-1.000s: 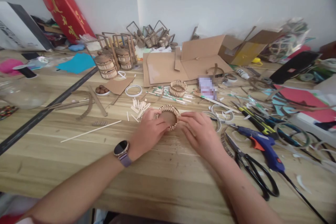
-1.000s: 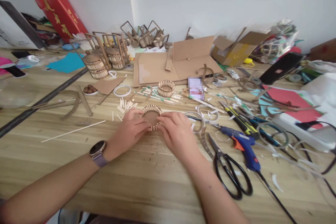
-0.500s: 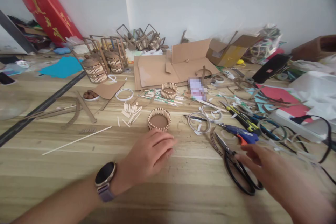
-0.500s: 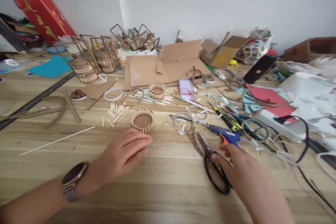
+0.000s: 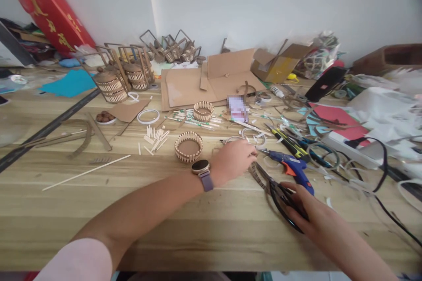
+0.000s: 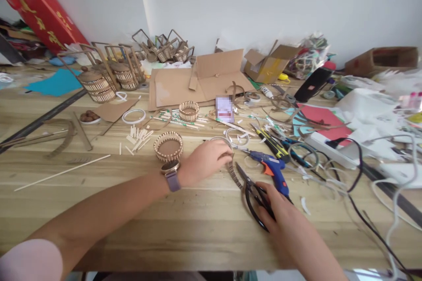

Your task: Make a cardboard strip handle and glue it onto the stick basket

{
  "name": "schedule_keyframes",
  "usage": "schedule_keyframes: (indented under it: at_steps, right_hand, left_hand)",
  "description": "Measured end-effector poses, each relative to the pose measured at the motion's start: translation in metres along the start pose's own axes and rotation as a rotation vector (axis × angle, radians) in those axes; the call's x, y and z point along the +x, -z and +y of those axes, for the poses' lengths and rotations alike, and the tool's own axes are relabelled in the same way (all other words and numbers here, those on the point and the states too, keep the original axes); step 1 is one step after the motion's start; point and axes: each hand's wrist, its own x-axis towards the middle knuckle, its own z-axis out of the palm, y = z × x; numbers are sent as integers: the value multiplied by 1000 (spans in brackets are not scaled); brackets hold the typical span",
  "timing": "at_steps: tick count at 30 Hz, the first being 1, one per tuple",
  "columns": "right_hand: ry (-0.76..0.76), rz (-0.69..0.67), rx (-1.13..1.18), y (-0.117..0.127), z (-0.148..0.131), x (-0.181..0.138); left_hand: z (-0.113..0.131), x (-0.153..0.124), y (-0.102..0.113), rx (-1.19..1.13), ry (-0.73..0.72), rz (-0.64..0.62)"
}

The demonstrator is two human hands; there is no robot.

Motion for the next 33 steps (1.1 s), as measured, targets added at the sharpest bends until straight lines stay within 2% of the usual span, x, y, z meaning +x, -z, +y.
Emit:
schedule_keyframes:
  at_steps: [3,7,11,16,21,23,27,30,33]
  right_hand:
    - [26,-17,-10,2,3,-3]
    - [30,3,-25,-2,4,-4]
    - [39,-7,-37,-1,2,-3]
    - [52,-15,-39,0,-1,-3]
    - [48,-2,3,-1,1,-1]
    - [23,45,56,1,3,-2]
    - [-69,133,290,13,-3,-11]
    - [-127,81,686,10,-17,-22]
    - [-190,-196,1057,-14,-30,-33]
  left_hand:
    - [-2,-1,-4,-37,18,23]
    - [-4,-5,-6,-27,27,-10]
    - [-5,1,-6,7,49,43]
    - [-8,7,-10,-7,-32,-102]
    - [-15,-12,-14,-46,23,-117]
    - [-16,-24,-13,-76,78,-102]
    - [-15,-40,-14,-169,242,-12]
    - [-13,-45,-17,-284,357,12]
    - [-9,-48,-17,-400,410,-9]
